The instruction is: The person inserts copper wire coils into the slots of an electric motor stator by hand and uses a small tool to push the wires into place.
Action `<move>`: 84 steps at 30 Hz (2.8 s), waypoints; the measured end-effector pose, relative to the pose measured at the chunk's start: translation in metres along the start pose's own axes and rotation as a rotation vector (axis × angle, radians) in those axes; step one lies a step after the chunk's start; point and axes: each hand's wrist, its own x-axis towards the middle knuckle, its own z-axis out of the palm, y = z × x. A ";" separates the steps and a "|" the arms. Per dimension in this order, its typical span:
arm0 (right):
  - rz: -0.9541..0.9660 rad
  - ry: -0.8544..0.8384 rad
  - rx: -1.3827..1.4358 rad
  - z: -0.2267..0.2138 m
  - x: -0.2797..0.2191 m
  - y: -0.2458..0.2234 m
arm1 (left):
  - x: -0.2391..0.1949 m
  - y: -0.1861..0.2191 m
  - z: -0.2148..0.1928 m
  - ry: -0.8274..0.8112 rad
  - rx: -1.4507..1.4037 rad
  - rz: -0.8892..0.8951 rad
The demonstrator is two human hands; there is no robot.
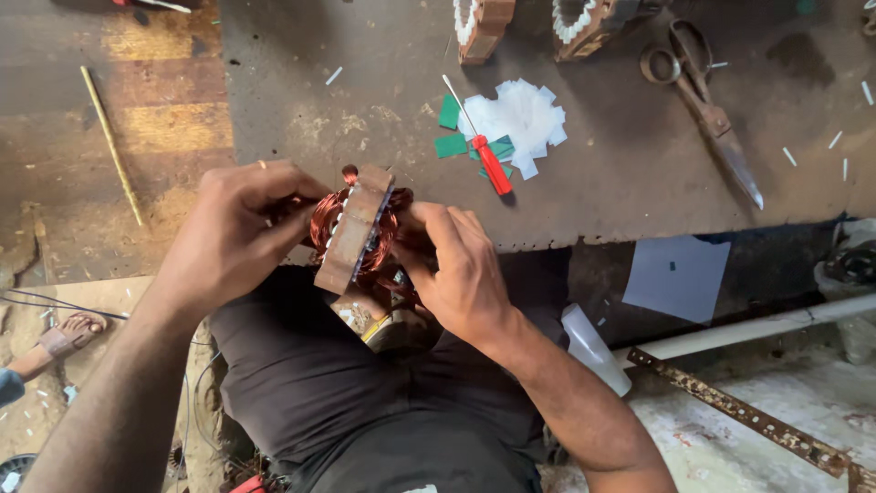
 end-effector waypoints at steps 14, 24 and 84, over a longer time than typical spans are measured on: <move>0.045 -0.080 0.018 -0.002 -0.006 -0.009 | 0.002 -0.021 -0.003 -0.122 0.307 0.199; -0.024 -0.096 -0.051 -0.003 -0.004 -0.006 | 0.000 -0.025 -0.001 -0.122 0.275 0.192; 0.044 0.181 -0.452 -0.081 -0.021 0.043 | 0.003 -0.003 0.023 0.036 0.126 -0.169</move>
